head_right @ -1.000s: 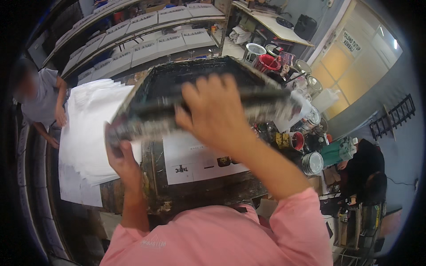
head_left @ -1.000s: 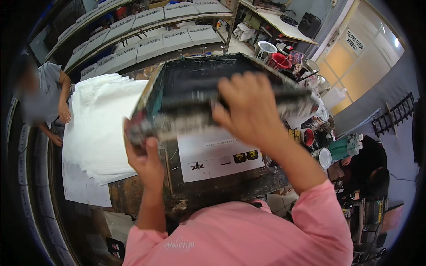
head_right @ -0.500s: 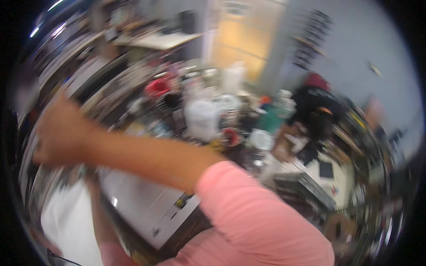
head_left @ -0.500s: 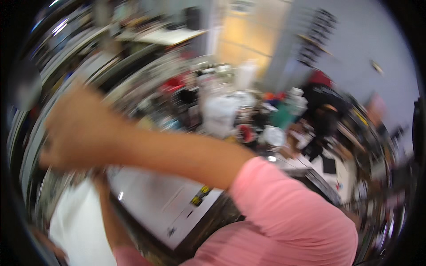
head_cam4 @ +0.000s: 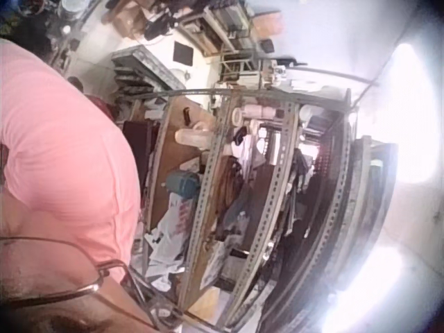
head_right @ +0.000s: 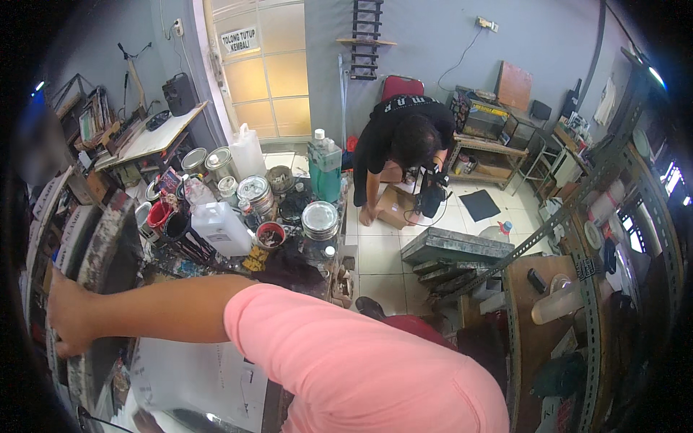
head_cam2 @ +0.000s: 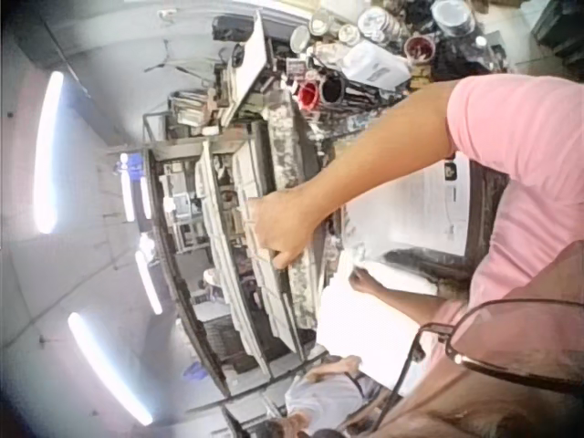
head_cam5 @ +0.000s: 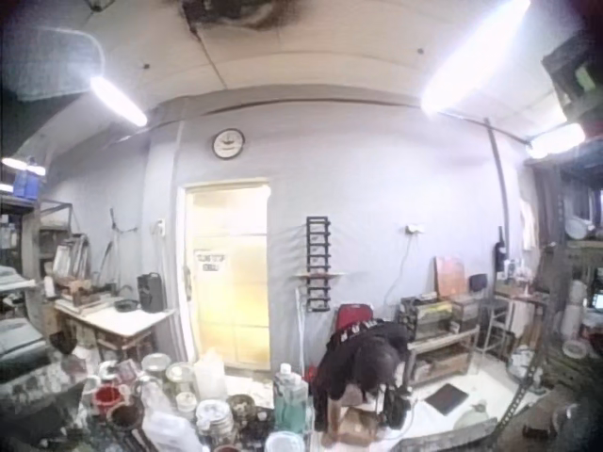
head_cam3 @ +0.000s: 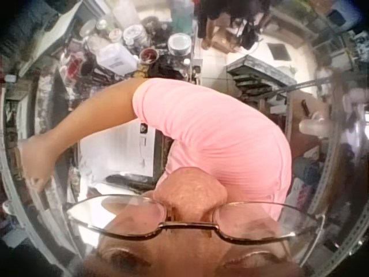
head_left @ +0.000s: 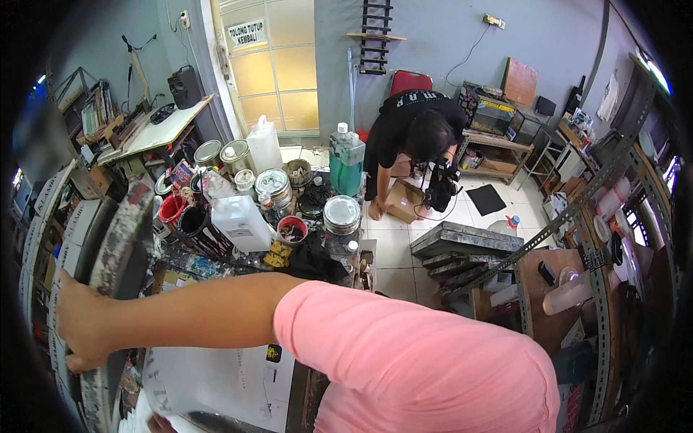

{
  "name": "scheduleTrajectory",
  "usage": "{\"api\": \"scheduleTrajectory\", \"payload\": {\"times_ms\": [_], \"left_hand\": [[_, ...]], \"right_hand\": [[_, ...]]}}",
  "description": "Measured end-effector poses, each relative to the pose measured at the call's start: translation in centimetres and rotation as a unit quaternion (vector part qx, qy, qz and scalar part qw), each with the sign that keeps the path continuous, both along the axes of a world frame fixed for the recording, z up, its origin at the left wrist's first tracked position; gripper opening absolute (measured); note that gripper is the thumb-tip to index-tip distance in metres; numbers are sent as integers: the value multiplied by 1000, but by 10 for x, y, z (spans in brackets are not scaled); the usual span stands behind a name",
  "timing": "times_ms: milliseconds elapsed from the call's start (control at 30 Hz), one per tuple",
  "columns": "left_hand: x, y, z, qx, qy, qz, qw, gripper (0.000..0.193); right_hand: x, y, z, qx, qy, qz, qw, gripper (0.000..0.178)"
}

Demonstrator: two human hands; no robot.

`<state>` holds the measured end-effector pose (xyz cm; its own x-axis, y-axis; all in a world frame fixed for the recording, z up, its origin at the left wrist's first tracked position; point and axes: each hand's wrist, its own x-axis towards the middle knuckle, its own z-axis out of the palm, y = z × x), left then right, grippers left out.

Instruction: The person performs manual screen printing on white paper sheets using a squeegee and a screen frame. They repeatedly pull ink across the screen, lift the frame to reveal the printed text, and stack the finished sheets. A coworker is visible in the background handling other materials.

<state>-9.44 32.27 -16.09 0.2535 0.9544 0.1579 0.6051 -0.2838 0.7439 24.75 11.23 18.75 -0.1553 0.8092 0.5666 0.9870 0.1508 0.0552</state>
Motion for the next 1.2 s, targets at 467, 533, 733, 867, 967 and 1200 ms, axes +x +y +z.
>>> {"api": "scheduleTrajectory", "payload": {"times_ms": [467, 533, 733, 867, 967, 1200], "left_hand": [[-21, -200, 29, 119, 34, 81, 989, 10], [-22, -215, 28, 133, 34, 85, 987, 10], [-28, -299, 53, 200, 39, 118, 972, 11], [-2, -389, 40, 201, 105, 160, 961, 12], [55, -422, 18, 212, 113, -57, 969, 13], [39, -384, 44, 253, 56, -43, 965, 9]], "right_hand": [[-11, -23, -34, 9, 52, 24, 998, 65], [-13, -32, -31, 7, 36, 2, 999, 65], [0, -52, -15, -54, 85, 37, 994, 69], [8, -50, -8, -3, 62, 72, 995, 67], [7, -49, 0, 82, 33, 89, 992, 53], [1, -44, 7, 110, 23, 59, 992, 44]]}}
